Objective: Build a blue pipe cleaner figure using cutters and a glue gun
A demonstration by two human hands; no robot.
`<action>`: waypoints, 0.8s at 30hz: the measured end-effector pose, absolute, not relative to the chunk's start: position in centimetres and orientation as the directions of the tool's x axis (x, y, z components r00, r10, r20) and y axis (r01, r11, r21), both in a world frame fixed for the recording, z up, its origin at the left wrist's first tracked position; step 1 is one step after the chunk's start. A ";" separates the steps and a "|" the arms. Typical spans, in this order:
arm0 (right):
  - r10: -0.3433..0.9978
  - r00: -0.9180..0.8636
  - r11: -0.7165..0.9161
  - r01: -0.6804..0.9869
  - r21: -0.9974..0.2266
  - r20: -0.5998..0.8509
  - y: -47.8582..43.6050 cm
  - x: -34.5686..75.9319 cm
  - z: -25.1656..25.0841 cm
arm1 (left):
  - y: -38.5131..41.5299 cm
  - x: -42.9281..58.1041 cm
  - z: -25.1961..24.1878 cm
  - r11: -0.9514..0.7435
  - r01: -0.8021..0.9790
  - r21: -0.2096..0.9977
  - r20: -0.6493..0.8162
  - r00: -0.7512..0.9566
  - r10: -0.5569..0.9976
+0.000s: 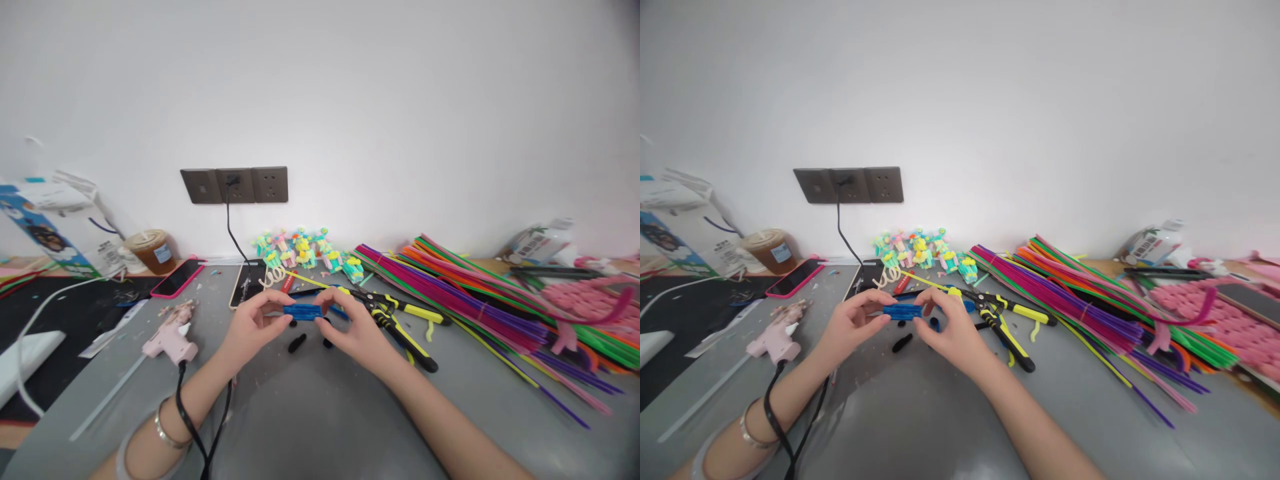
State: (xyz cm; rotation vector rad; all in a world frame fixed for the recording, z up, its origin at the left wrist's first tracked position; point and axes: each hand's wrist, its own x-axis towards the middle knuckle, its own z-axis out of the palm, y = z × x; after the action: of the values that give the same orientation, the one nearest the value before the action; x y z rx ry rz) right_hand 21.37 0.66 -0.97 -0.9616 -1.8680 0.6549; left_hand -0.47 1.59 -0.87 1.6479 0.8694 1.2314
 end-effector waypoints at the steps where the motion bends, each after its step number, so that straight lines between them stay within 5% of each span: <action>1: 0.830 -0.284 0.556 0.349 -0.754 0.481 0.7 21.3 -1.0 | 1.6 -0.4 -0.9 -0.370 0.026 0.929 0.350 0.263 0.899; 24: 0.849 -0.272 0.524 0.321 -0.789 0.453 0.8 20.8 -0.9 | 1.6 -0.2 -1.3 -0.364 -0.017 0.931 0.357 0.243 0.902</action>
State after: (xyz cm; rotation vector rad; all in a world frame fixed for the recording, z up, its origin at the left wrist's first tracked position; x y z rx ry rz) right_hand 20.79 0.75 -0.88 -0.9694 -1.8325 0.7115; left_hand -0.19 1.57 -1.26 1.6032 0.8441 1.2658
